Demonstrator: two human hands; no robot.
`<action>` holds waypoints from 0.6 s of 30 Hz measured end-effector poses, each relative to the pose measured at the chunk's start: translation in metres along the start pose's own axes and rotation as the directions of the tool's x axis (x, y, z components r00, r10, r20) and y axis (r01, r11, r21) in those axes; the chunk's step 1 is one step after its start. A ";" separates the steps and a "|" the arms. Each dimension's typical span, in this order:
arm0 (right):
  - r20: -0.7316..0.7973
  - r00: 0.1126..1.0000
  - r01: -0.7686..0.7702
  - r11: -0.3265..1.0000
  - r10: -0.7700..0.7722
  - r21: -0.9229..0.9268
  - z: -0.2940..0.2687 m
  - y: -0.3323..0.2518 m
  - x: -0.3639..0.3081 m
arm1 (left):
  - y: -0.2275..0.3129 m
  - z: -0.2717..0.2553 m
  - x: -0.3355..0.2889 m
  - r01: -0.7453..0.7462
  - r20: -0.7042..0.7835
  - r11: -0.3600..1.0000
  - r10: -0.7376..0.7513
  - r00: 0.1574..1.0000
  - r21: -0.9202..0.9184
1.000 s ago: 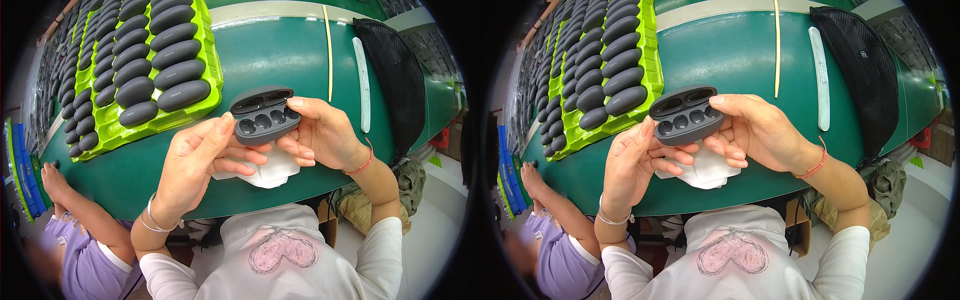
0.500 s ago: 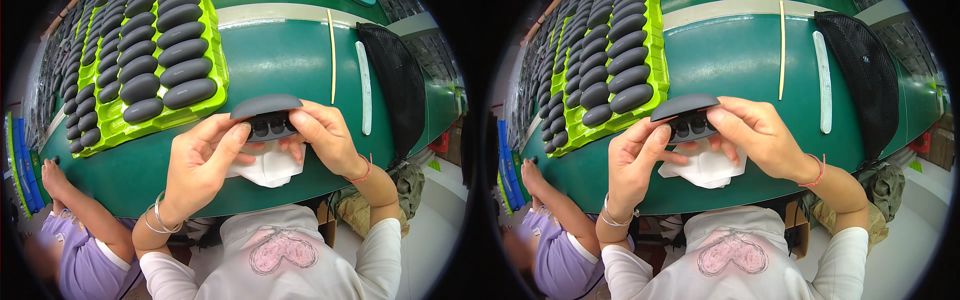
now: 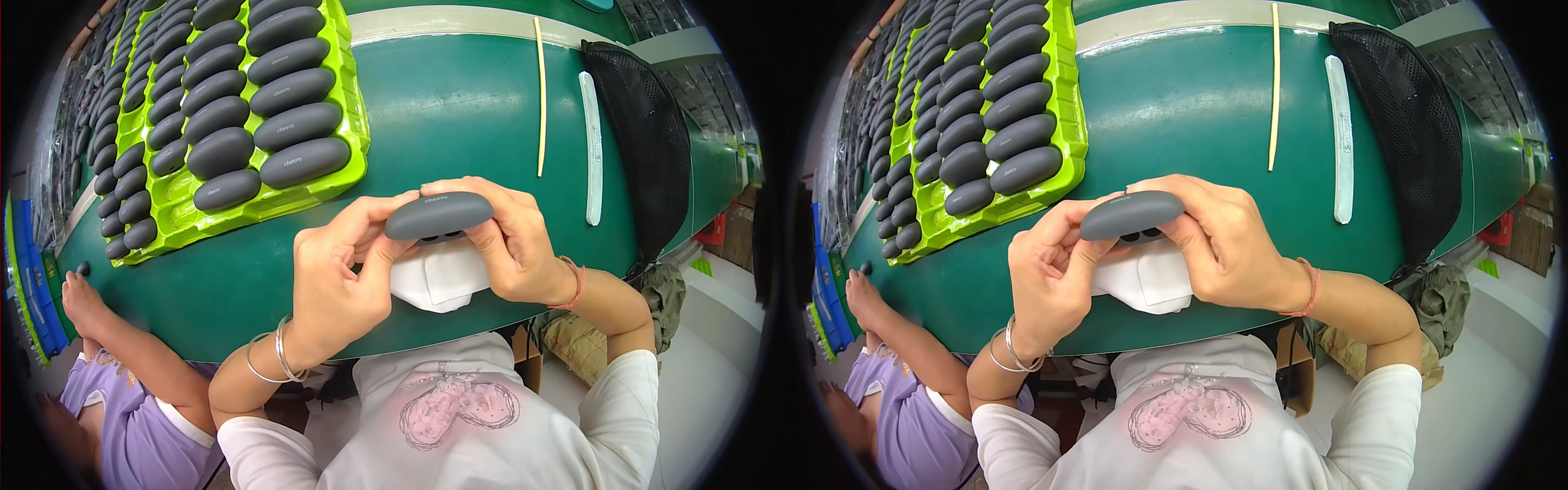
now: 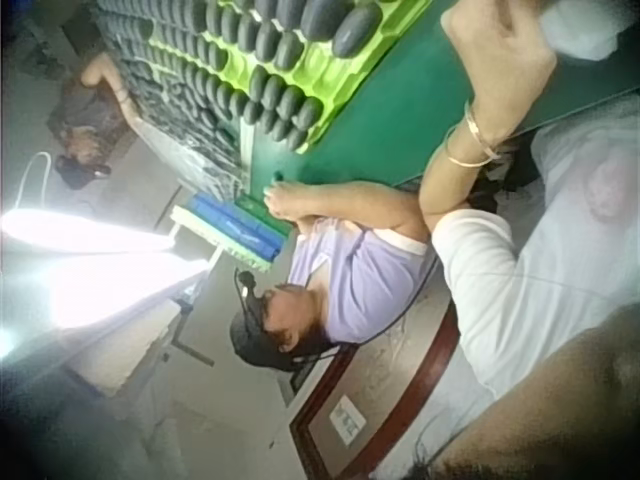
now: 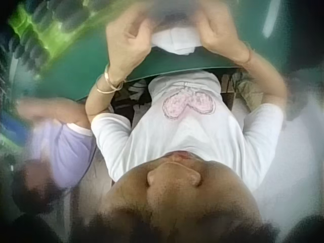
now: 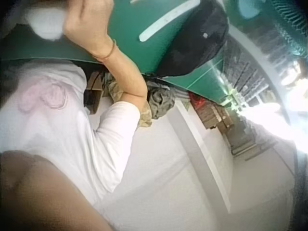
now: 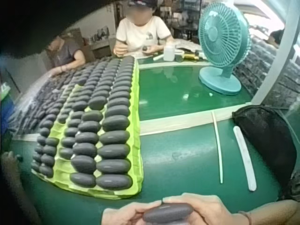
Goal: The person assembles small gray electronic cases by opening them, inserting internal battery modules, and closing the lids. They wipe the exterior of the cases with a white cloth and place the finished units into a green tray. The process is repeated for multiple units.
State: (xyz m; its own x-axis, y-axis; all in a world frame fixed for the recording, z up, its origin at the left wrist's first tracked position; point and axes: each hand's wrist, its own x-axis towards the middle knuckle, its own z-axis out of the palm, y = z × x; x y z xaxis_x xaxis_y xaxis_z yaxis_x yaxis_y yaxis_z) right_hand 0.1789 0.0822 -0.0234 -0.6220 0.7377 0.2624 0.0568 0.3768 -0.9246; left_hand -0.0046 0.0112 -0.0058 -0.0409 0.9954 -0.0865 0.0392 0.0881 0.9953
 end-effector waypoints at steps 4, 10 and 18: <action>0.066 0.976 -0.215 0.970 0.209 0.113 -0.007 -0.010 0.005 | 0.007 -0.003 -0.001 0.075 0.056 0.992 -0.070 0.996 -0.100; 0.317 0.868 -0.496 0.691 0.382 0.526 -0.023 -0.013 0.005 | 0.011 -0.010 -0.001 0.037 0.087 0.983 -0.022 0.996 -0.181; 0.415 0.880 -0.471 0.530 0.230 0.705 -0.021 -0.001 0.003 | 0.013 -0.002 -0.005 -0.437 -0.008 0.878 0.447 0.894 0.194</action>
State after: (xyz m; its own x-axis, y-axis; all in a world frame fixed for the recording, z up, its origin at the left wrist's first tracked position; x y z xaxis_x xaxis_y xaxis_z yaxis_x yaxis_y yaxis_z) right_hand 0.1938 0.0959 -0.0156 -0.8587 0.5033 -0.0963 -0.2274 -0.5427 -0.8086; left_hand -0.0056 0.0071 0.0078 -0.0272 0.9294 0.3681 0.2465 -0.3506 0.9035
